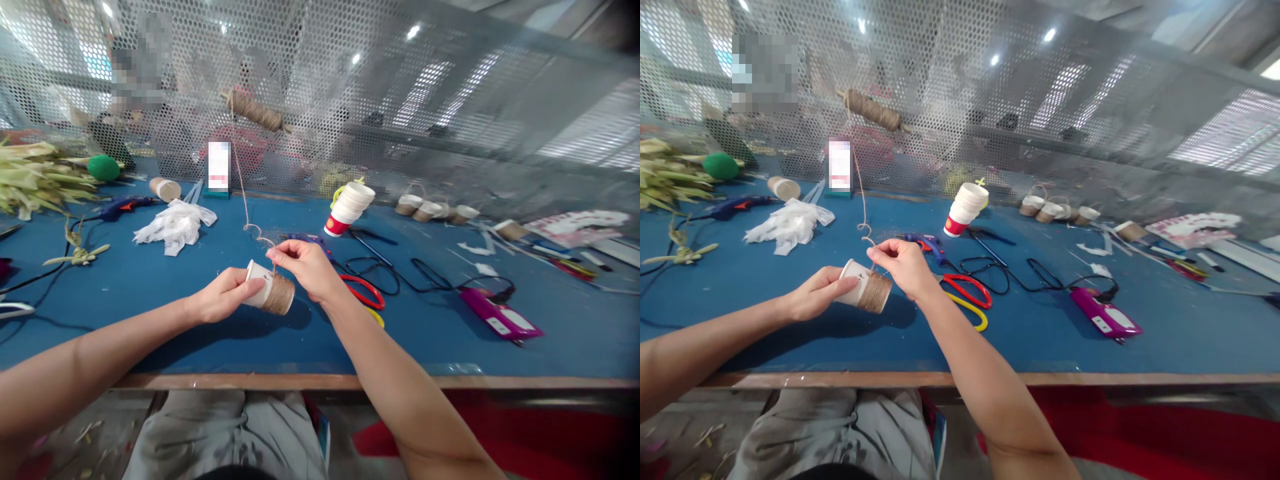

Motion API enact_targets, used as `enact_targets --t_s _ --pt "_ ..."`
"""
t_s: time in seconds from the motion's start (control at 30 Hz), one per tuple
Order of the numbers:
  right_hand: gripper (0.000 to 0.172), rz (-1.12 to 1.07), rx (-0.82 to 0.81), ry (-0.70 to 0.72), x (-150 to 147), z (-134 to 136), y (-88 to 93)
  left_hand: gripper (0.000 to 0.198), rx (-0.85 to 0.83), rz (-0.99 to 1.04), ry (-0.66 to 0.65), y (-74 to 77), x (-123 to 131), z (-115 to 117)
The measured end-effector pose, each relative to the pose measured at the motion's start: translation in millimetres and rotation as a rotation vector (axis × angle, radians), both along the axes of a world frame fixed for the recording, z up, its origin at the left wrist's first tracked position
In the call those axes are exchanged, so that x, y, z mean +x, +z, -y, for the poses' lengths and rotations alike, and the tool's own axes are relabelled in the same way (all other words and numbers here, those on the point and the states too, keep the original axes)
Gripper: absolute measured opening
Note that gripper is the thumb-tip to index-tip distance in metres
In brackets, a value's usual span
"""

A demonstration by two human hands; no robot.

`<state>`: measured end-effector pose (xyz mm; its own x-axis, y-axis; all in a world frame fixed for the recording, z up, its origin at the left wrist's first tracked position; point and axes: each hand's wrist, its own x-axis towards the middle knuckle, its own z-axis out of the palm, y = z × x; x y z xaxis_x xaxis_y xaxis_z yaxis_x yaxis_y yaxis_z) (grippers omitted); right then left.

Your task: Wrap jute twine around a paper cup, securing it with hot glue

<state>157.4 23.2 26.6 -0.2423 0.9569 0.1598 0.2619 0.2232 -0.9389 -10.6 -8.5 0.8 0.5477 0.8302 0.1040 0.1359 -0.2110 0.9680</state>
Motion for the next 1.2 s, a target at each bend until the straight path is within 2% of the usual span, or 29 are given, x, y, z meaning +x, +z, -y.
enact_targets --t_s 0.2,0.57,0.9,1.2 --pt "0.025 0.033 -0.011 0.019 0.7 1.2 -0.7 0.041 0.095 -0.038 -0.003 2.7 0.0 1.2" --pt "0.021 -0.030 -0.008 -0.020 0.7 3.5 5.6 0.043 0.133 -0.058 0.005 3.8 -0.1 1.8" --pt "0.025 0.010 -0.069 0.021 -0.9 2.3 -1.4 0.040 0.190 -0.069 -0.021 4.0 0.6 2.4" --pt "0.020 -0.051 0.015 -0.023 -0.6 3.4 4.1 0.038 0.134 -0.038 -0.032 3.8 0.8 1.7"
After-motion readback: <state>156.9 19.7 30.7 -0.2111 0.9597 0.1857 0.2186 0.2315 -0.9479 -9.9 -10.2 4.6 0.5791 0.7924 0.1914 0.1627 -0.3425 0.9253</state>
